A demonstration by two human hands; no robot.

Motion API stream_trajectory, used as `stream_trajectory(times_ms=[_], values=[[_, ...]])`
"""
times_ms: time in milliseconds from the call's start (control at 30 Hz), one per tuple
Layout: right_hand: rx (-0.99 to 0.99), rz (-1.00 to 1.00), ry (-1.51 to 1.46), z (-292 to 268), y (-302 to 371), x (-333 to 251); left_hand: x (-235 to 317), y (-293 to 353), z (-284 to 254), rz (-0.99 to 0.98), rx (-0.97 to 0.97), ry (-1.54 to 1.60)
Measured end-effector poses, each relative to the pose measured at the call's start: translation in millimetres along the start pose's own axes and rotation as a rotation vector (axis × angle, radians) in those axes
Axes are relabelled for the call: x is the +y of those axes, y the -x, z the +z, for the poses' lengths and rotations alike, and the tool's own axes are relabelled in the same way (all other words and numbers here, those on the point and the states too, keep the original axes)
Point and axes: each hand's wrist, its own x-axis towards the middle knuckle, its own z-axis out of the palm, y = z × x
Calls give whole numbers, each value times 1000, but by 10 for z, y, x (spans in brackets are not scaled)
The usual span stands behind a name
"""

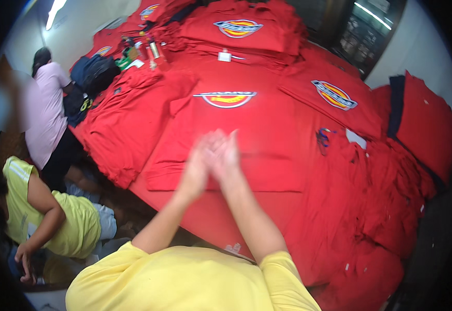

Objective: The person picks up red shirts from a large pile, smooths them out on a table, and folds them one by one.

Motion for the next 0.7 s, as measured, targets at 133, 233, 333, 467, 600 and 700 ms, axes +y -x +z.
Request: stream_trajectory(times_ms=[133,233,333,467,600,700], values=[[110,-21,78,397,14,329,278,104,-415,99,75,-824],[78,404,102,494,749,989,5,-89,-1234,-111,388,-397],[-103,298,160,596,-55,1114,-17,503,-927,9,331,21],[-9,10,188,975,-951,890,198,353,-1208,25,387,-268],[-295,461,372,1495,-271,1141,369,-129,-2167,68,756,-540],[-230,-91,450,1659,-281,854,703,-203,-1793,189,476,-686]])
